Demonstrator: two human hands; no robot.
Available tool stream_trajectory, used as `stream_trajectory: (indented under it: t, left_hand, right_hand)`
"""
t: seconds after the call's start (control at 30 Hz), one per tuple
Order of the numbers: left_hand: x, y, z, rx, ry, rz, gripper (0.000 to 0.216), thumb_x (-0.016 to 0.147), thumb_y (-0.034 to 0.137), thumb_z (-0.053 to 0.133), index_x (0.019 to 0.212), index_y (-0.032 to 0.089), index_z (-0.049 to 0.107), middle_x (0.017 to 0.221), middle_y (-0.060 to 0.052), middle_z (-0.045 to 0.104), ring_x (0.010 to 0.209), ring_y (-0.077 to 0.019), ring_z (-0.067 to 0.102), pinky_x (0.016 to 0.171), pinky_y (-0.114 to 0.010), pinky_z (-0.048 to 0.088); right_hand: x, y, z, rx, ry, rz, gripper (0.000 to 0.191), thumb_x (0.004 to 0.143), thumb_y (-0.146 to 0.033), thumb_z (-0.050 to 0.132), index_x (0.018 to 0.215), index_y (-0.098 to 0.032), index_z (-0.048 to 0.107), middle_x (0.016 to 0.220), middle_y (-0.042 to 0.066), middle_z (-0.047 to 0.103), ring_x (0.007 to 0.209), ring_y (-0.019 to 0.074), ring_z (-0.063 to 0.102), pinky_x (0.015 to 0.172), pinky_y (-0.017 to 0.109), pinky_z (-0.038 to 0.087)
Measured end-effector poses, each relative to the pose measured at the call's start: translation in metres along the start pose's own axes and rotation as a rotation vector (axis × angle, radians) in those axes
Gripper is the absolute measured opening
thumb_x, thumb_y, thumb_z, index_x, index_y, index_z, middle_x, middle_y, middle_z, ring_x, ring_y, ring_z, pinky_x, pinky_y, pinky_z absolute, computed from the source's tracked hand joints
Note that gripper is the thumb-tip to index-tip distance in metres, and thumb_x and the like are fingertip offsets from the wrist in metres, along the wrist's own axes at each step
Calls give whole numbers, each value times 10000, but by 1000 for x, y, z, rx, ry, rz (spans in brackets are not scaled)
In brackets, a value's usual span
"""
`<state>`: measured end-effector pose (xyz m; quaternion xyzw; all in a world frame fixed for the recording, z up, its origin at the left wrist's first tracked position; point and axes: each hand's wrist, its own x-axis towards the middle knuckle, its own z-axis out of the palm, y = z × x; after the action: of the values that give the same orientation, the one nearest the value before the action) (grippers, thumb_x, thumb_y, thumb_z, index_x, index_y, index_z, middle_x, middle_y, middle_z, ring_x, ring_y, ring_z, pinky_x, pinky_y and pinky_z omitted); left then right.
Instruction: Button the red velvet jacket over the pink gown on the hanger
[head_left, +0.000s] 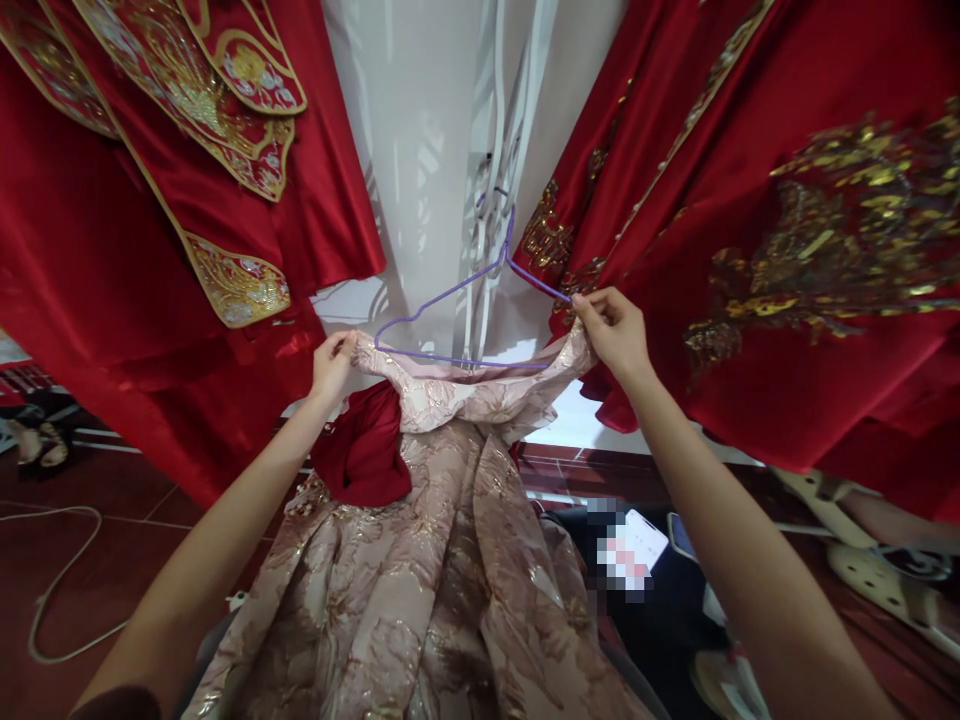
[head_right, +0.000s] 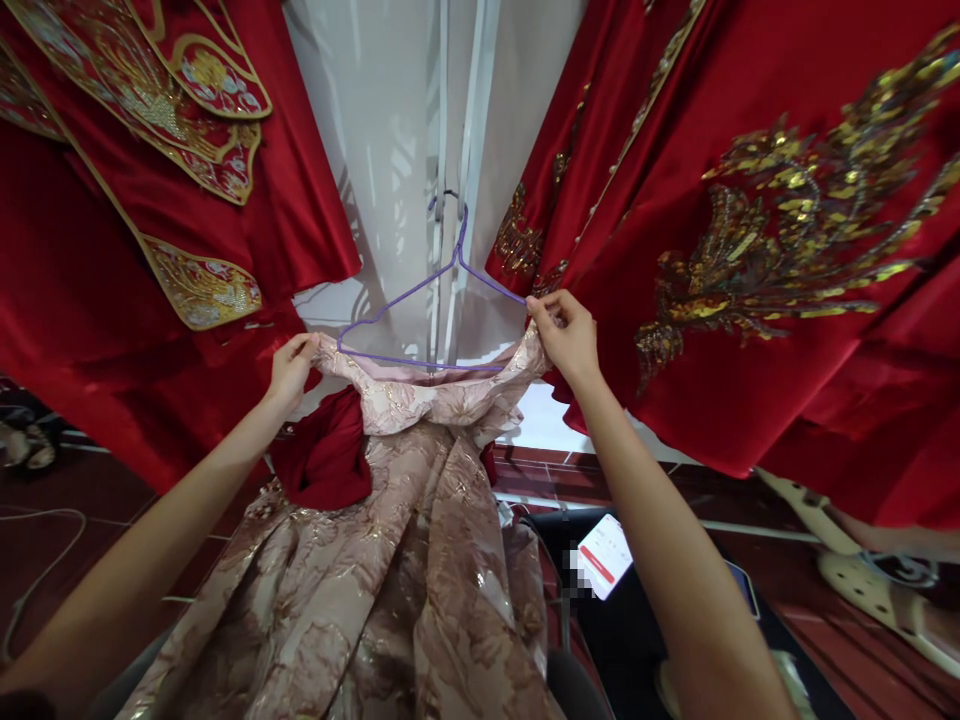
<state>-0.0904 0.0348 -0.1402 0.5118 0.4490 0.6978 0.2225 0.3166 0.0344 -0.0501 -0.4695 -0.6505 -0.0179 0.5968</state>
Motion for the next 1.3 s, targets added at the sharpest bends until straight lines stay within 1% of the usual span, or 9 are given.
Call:
stream_trajectory:
  t: [0.33, 0.53, 0.63, 0.8, 0.9, 0.97, 1.1, 1.2, 1.3]
  left_hand:
    - [2, 6, -3, -12, -6, -8, 334, 723, 445, 625, 888, 161, 682, 901, -57, 694, 802, -159, 619, 742, -249, 473]
    - [13, 54, 39, 108, -186, 144, 313, 729, 436, 645, 833, 148, 712, 908, -67, 713, 874, -202, 632, 821, -290, 475]
    - [14, 70, 50, 54, -310, 120, 312, 734, 422, 644, 870, 148, 706, 933, -70, 707, 888, -205, 632, 824, -300, 481]
    - [6, 48, 5, -98, -359, -258, 296, 745, 322, 598, 1008, 185, 589, 952, -81, 673, 767, -170, 650, 718, -333, 525]
    - [-15, 20, -39, 204, -609, -472, 509, 488, 181, 769, 955, 185, 567, 867, -67, 671, 675, -171, 646, 608, -286, 517]
    - [-29, 9, -60, 306, -729, -462, 568, 384, 173, 805, 910, 182, 589, 786, -39, 673, 638, -175, 642, 563, -263, 508]
    - [-31, 20, -67, 303, -567, -540, 351, 490, 360, 800, 748, 168, 659, 644, -59, 677, 557, -209, 635, 507, -299, 506]
    - [0, 48, -48, 171, -422, -629, 329, 624, 407, 737, 783, 127, 674, 698, -114, 699, 601, -246, 654, 587, -374, 531]
    - [39, 80, -15, 204, -280, -520, 251, 729, 337, 658, 760, 88, 645, 639, -83, 668, 598, -219, 631, 665, -390, 517]
  right_hand:
    - [0, -2, 0, -16, -9, -3, 362, 777, -579, 565, 731, -220, 582, 610, -9, 541, 570, 153, 498, 566, 296, 386]
    - [-5, -2, 3, 14, -19, 13, 389, 774, -609, 544, 722, -224, 564, 621, -7, 539, 583, 154, 505, 572, 301, 400]
    - [-5, 0, 4, 51, -36, 15, 392, 772, -610, 545, 712, -223, 552, 610, -11, 523, 576, 148, 500, 568, 302, 407]
    - [-4, 3, 4, 112, -61, 28, 393, 761, -608, 563, 697, -220, 542, 590, -17, 503, 546, 135, 478, 537, 293, 392]
    - [-3, 3, 5, 105, -55, 35, 404, 761, -617, 560, 696, -219, 546, 591, -13, 506, 546, 135, 482, 538, 299, 399]
    - [-3, 3, 6, 110, -62, 47, 407, 756, -623, 563, 699, -219, 549, 593, -8, 512, 554, 141, 487, 539, 303, 400]
    - [-2, 5, 7, 124, -78, 62, 408, 746, -631, 563, 695, -227, 545, 588, -4, 511, 556, 148, 477, 525, 302, 383]
    - [-1, 5, 7, 148, -83, 75, 406, 739, -631, 570, 677, -231, 537, 571, -5, 493, 530, 144, 452, 510, 303, 367]
    - [-2, 2, 5, 149, -60, 59, 421, 739, -641, 561, 660, -229, 525, 570, -5, 488, 529, 145, 448, 516, 309, 376]
